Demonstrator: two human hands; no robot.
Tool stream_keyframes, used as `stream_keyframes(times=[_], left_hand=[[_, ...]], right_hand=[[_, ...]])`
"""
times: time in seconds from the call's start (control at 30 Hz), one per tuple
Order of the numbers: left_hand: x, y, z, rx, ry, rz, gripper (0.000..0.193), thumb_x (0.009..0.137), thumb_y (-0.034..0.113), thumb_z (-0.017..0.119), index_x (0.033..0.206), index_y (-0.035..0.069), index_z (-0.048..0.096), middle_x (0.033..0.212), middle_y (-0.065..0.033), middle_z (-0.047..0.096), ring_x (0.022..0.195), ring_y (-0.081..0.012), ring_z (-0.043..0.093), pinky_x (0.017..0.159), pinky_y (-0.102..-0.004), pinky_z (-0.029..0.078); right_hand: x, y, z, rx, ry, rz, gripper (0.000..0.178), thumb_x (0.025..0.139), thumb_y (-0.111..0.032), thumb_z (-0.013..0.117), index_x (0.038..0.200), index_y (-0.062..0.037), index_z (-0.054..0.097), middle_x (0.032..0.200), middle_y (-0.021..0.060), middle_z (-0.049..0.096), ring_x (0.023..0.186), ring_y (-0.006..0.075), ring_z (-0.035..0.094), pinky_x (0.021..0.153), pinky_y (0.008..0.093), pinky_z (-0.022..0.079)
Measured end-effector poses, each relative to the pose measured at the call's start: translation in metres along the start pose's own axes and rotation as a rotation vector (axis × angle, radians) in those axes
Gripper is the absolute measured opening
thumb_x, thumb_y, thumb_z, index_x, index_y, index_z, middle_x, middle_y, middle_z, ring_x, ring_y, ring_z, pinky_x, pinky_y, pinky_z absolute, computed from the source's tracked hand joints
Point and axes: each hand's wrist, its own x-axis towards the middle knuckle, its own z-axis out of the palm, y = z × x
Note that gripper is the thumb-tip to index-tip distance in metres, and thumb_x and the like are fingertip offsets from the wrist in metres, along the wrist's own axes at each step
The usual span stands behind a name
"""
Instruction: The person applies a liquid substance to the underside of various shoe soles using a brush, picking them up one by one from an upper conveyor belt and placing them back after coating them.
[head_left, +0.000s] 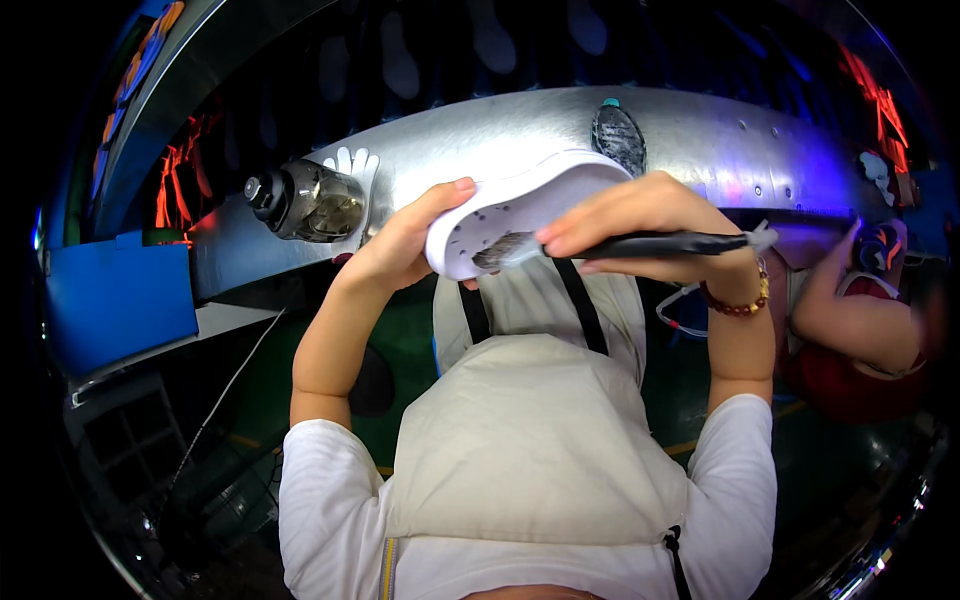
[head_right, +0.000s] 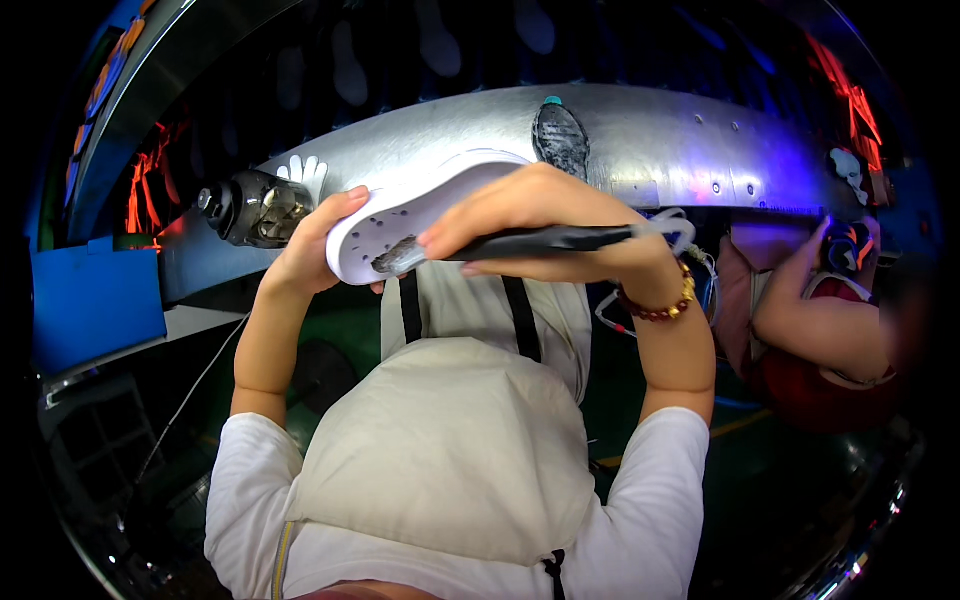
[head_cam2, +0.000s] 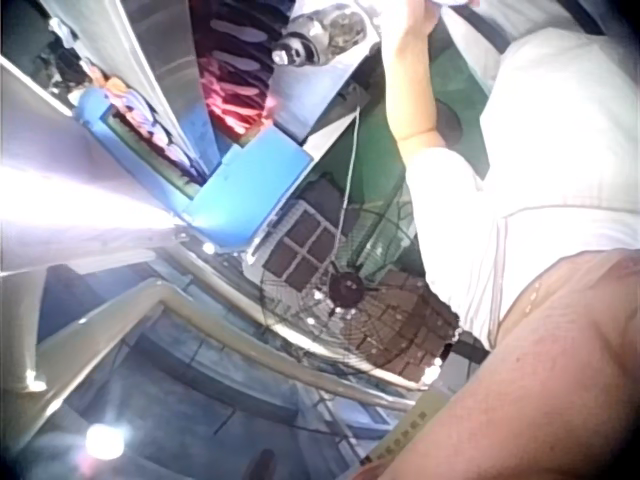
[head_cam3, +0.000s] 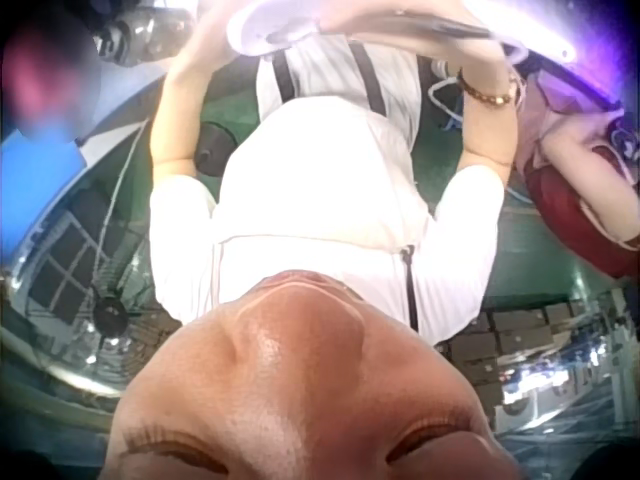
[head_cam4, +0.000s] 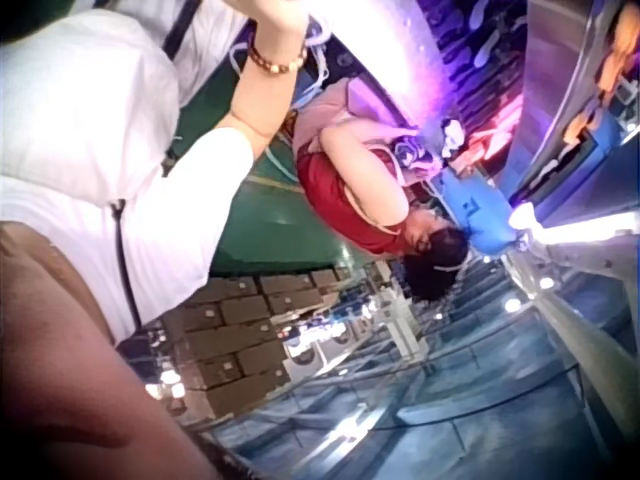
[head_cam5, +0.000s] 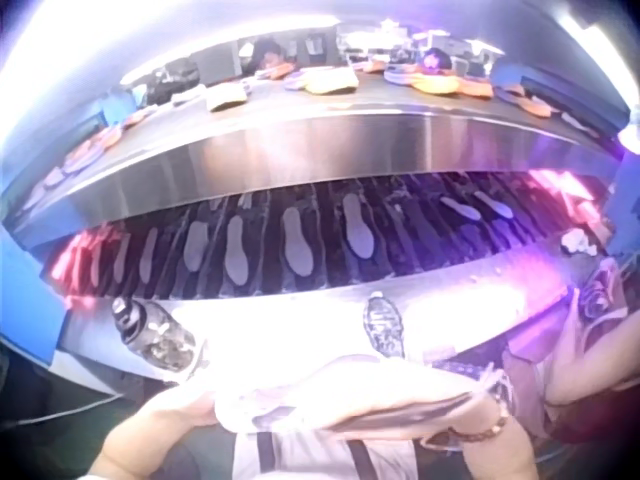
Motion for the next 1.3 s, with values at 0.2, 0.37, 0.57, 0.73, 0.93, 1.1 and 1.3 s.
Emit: stream_keyframes(times=[0.2,0.37,0.57,0.73,0.93,1.1,1.3], left_hand=[[0.000,-0.004,-0.004,0.147,0.033,-0.020,0.057,0.085,0.044,0.041,0.111,-0.006,0.047,0.088,-0.0184,0.059,0.068,-0.0204,0.061,0.048,-0.0276,0.052],[0.002,-0.010,-0.016,-0.055,-0.035,0.025,0.059,0.084,0.042,0.037,0.113,-0.007,0.046,0.088,-0.0223,0.059,0.067,-0.0277,0.062,0.045,-0.0299,0.052],[0.015,-0.024,-0.009,-0.466,-0.141,0.000,0.059,0.084,0.042,0.034,0.119,-0.005,0.041,0.093,-0.0246,0.057,0.070,-0.0330,0.061,0.045,-0.0328,0.053],[0.020,-0.034,-0.021,-0.557,-0.196,0.039,0.058,0.084,0.041,0.034,0.121,-0.003,0.040,0.099,-0.0245,0.054,0.075,-0.0358,0.058,0.046,-0.0337,0.053],[0.027,-0.044,-0.022,-0.648,-0.168,0.057,0.057,0.084,0.041,0.036,0.120,-0.003,0.040,0.098,-0.0221,0.057,0.078,-0.0333,0.061,0.051,-0.0352,0.055],[0.028,-0.044,-0.031,-0.510,-0.012,0.093,0.050,0.084,0.040,0.038,0.115,0.001,0.044,0.096,-0.0169,0.059,0.080,-0.0274,0.061,0.054,-0.0374,0.055],[-0.024,0.042,-0.031,-0.081,0.078,0.728,0.060,0.085,0.043,0.027,0.119,-0.005,0.042,0.098,-0.0212,0.057,0.076,-0.0286,0.062,0.059,-0.0347,0.053]], right_hand=[[0.002,0.003,-0.012,-0.198,-0.166,0.015,0.023,0.071,-0.011,0.067,0.092,-0.0027,0.063,0.085,0.0095,0.065,0.072,0.0221,0.062,0.062,0.0289,0.048],[-0.008,0.002,-0.027,0.056,0.064,0.171,0.023,0.073,-0.009,0.067,0.094,0.0007,0.063,0.079,0.0100,0.065,0.064,0.0129,0.060,0.055,0.0224,0.046],[-0.005,0.005,0.014,0.347,0.278,0.466,0.019,0.076,-0.007,0.062,0.095,0.0001,0.064,0.071,0.0055,0.062,0.056,0.0059,0.054,0.050,0.0184,0.043],[-0.023,0.032,0.007,0.241,0.671,0.491,0.014,0.079,-0.008,0.059,0.090,-0.0012,0.065,0.075,0.0051,0.063,0.051,0.0033,0.052,0.045,0.0153,0.041],[-0.014,0.039,0.059,-0.646,0.785,0.228,0.019,0.074,-0.001,0.063,0.092,0.0026,0.062,0.081,0.0137,0.064,0.067,0.0183,0.063,0.060,0.0244,0.049],[-0.006,0.014,0.052,-0.060,0.481,0.238,0.021,0.073,-0.004,0.064,0.093,0.0019,0.063,0.079,0.0132,0.064,0.061,0.0143,0.060,0.054,0.0217,0.047],[-0.022,0.000,0.011,0.414,0.964,0.189,0.026,0.086,-0.015,0.049,0.096,0.0068,0.058,0.088,0.0136,0.064,0.052,0.0061,0.050,0.048,0.0160,0.041]])
